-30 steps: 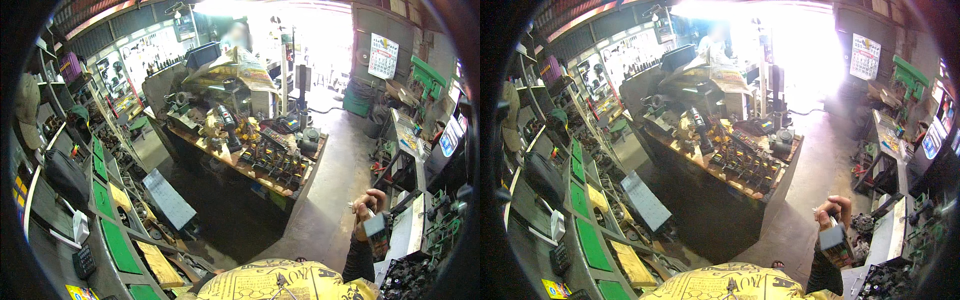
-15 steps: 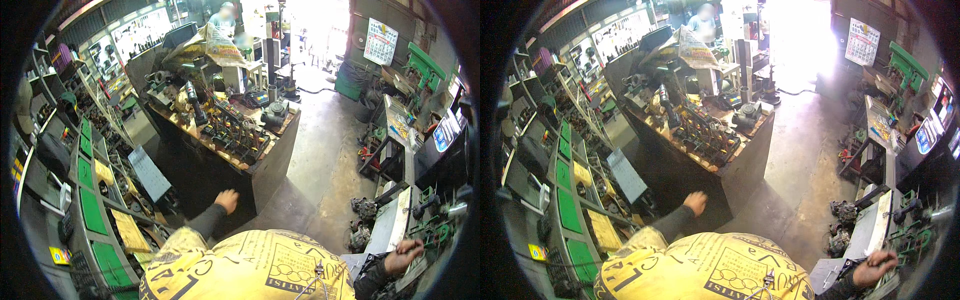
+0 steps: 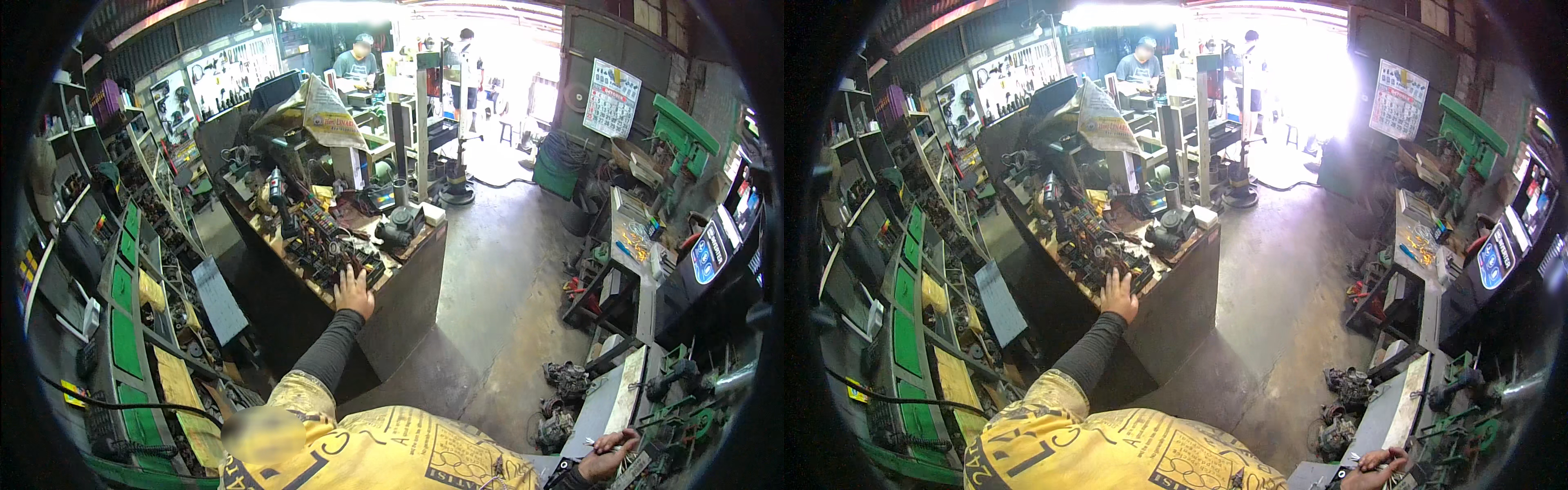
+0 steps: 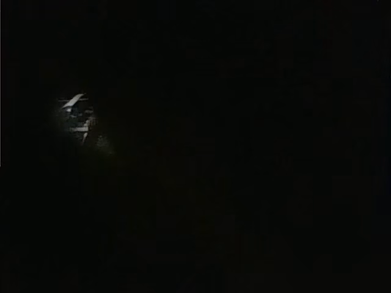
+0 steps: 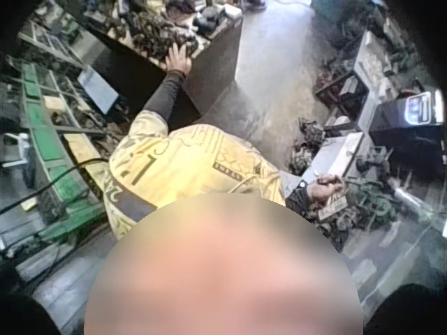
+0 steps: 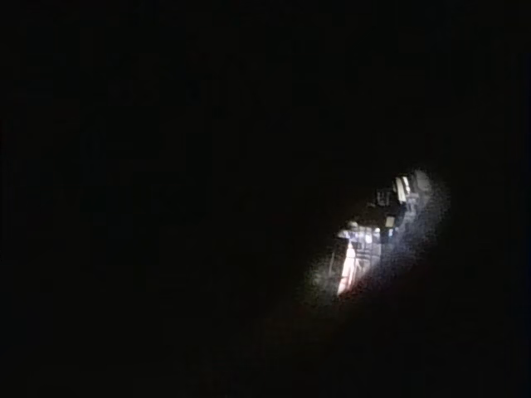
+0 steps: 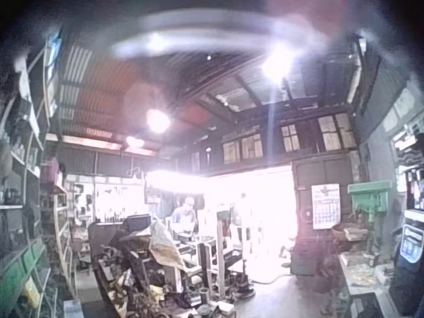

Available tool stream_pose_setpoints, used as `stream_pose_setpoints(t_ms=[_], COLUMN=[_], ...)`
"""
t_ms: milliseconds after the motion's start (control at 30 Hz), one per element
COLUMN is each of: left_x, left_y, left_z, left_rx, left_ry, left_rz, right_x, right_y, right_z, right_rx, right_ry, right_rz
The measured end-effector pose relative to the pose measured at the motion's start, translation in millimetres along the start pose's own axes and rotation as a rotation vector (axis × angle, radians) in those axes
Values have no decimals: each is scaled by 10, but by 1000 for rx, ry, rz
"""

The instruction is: The person organizes and manipulates a bundle of multicolored wires, then handles a fuse box, removing and inspecting individual fuses. They use pliers to extract fuses from the box and examine them closely.

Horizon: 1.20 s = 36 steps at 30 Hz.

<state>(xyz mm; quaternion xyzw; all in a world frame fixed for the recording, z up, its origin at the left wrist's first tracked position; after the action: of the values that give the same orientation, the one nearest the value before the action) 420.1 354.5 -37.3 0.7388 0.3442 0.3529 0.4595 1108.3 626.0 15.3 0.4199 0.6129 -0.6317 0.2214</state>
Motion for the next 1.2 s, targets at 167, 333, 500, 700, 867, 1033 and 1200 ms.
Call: stream_pose_setpoints(t_ms=[167, 333, 500, 700, 867, 1033, 1200], left_x=[33, 124, -9, -367, -1717, -1690, -1532], left_y=[-387, -35, -281, -223, -715, -1198, -997], left_z=[159, 132, 213, 114, 238, 300, 153], left_rx=[-582, -157, -465, -162, 515, 306, 267], left_ry=[-79, -115, -189, -497, 396, 558, 497], left_rz=[-163, 63, 218, 338, 786, 833, 854], right_x=[588, 1142, 1600, 2027, 2406, 2527, 2874], right_y=[-1009, -2299, -3431, -4310, -4729, -5323, -5635], right_z=[78, 272, 505, 751, 1076, 1203, 1517], right_rx=[-173, -470, -630, -719, -923, -1062, -1009], right_ry=[7, -32, -124, -105, -181, -123, -231], right_rz=[77, 98, -31, -77, 4, 111, 101])
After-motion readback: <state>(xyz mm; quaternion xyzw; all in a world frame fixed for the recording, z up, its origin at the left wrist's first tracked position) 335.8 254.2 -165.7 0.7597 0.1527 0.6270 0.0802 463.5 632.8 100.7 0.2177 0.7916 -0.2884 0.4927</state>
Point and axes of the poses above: each hand's wrist, its own z-axis away from the middle knuckle, its own y-axis out of the back of the hand, x = y × z, the point moved 10 cm from there along -z, towards the middle knuckle, and after that the axes turned 6 degrees about x, right-handed, at the moved point
